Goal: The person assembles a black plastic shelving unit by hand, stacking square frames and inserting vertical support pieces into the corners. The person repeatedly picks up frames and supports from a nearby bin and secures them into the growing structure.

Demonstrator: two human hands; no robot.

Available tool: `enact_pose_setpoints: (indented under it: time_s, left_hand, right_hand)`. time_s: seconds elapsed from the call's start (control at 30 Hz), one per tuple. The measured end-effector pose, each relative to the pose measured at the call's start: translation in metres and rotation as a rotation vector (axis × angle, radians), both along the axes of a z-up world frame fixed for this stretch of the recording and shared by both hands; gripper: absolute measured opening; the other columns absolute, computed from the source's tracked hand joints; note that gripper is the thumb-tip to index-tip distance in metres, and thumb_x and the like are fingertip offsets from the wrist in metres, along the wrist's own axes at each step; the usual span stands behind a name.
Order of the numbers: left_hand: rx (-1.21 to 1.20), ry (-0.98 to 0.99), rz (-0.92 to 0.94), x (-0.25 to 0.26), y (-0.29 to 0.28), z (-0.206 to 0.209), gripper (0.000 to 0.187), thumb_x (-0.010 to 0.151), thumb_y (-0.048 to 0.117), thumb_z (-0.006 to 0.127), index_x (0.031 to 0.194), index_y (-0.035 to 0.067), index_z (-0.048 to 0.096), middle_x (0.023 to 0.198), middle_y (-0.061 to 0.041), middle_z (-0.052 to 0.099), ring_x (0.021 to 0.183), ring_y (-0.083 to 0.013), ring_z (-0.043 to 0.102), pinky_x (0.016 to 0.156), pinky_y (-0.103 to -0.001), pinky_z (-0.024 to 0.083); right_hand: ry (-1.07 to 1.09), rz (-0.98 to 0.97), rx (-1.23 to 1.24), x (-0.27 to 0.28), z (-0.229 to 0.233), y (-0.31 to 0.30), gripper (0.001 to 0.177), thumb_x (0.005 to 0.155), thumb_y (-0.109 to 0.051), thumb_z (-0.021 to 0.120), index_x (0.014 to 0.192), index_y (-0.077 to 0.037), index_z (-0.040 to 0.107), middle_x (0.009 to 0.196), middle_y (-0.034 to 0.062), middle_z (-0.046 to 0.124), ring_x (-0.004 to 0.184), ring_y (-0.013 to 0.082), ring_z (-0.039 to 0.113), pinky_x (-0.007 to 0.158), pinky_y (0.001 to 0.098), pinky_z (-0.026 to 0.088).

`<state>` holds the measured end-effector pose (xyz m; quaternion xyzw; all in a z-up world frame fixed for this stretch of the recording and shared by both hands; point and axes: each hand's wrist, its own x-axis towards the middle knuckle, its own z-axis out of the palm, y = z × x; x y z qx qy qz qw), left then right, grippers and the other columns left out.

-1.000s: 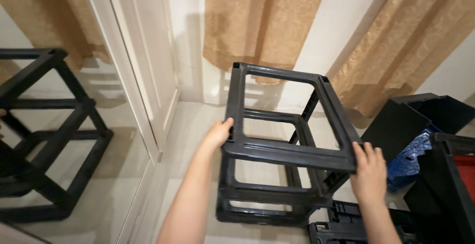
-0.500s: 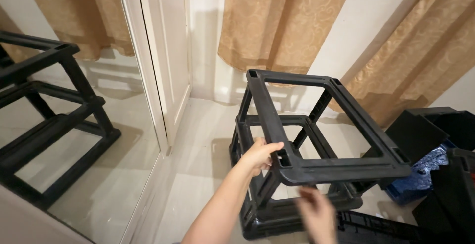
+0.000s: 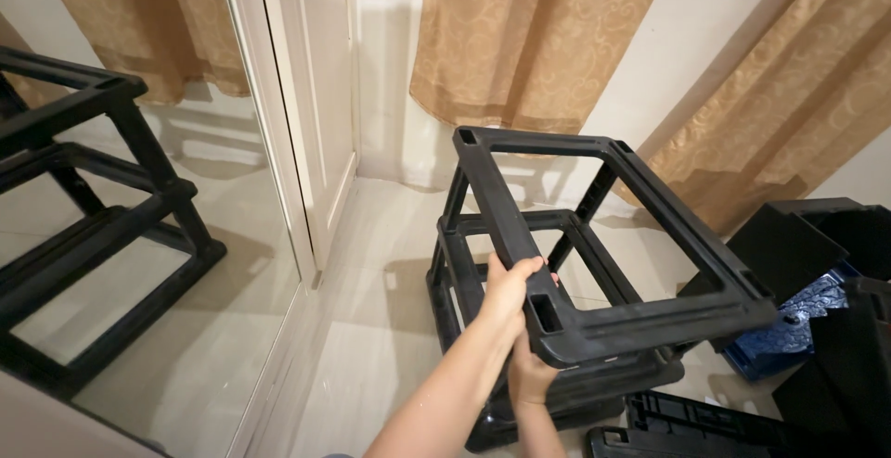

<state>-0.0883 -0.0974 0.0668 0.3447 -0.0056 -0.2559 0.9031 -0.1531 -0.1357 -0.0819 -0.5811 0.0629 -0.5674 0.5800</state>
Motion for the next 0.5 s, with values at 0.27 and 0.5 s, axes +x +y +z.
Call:
enact_pose_setpoints:
  time_s: [0.27,0.5]
  left_hand:
    - [0.039,-0.015,-0.033,-0.003,-0.010,-0.004,0.045,0.086,0.002,0.071,0.120,0.003,0.040,0.092,-0.012,0.063,0.075,-0.0260,0.072,0.060,-0.042,0.060]
    - [-0.022,-0.064,-0.073,0.003,-0.015,-0.002,0.040,0.089,0.013,0.077,0.115,-0.001,0.049,0.093,-0.013,0.065,0.076,-0.0272,0.072,0.060,-0.041,0.061]
  right_hand:
    - [0.102,0.076,0.026,-0.022,-0.011,-0.020,0.047,0.086,0.005,0.072,0.130,0.007,0.057,0.127,0.0114,0.065,0.110,0.0179,0.064,0.096,0.0309,0.051]
    - [0.110,0.214,0.090,-0.024,-0.017,-0.027,0.034,0.088,0.004,0.072,0.121,0.008,0.063,0.118,0.0115,0.070,0.104,0.0180,0.067,0.093,0.0314,0.054]
